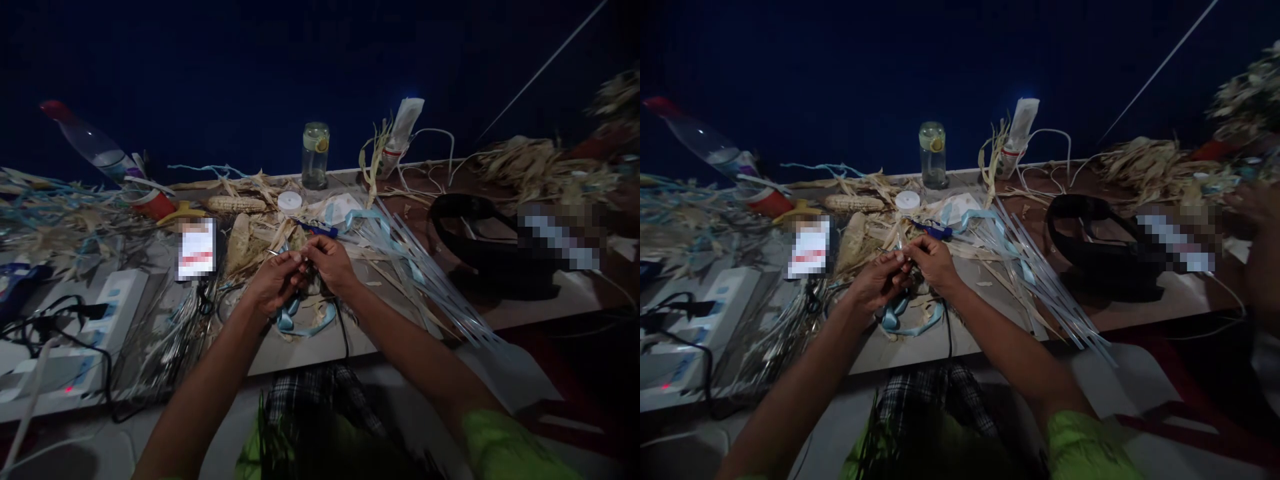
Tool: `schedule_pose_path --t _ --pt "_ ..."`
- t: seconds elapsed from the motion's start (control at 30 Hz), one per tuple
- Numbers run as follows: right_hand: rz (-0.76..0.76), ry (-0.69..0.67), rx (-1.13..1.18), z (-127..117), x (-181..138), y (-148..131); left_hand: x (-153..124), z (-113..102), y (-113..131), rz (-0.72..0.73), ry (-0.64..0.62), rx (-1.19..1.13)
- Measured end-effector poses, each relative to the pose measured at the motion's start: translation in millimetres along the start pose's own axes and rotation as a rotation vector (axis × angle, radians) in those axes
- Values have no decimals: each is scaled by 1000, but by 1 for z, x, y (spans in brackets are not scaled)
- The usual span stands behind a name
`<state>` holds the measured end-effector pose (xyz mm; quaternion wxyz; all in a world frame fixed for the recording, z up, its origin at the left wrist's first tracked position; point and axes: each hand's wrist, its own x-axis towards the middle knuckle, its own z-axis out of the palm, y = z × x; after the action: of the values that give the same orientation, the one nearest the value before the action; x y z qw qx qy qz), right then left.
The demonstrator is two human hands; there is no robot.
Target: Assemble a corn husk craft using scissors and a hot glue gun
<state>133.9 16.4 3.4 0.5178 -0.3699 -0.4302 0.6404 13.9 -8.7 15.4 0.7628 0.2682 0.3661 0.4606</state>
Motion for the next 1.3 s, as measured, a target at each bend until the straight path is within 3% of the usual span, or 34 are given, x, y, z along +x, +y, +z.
schedule_pose_path --t 0.3,0.53,0.7,1.0,1.3 --pt "-15 -124 28 -15 1 -14 3 -5 -3 122 163 272" --pt "-121 -24 -312 -14 2 -15 5 -7 -6 201 204 564" --pt "-129 66 -340 -18 5 -10 6 -6 -8 225 218 535" --pt "-35 43 -171 -17 6 -7 6 -4 -10 228 223 430" --pt "44 -110 -78 -15 -1 -18 2 -5 -5 222 278 394"
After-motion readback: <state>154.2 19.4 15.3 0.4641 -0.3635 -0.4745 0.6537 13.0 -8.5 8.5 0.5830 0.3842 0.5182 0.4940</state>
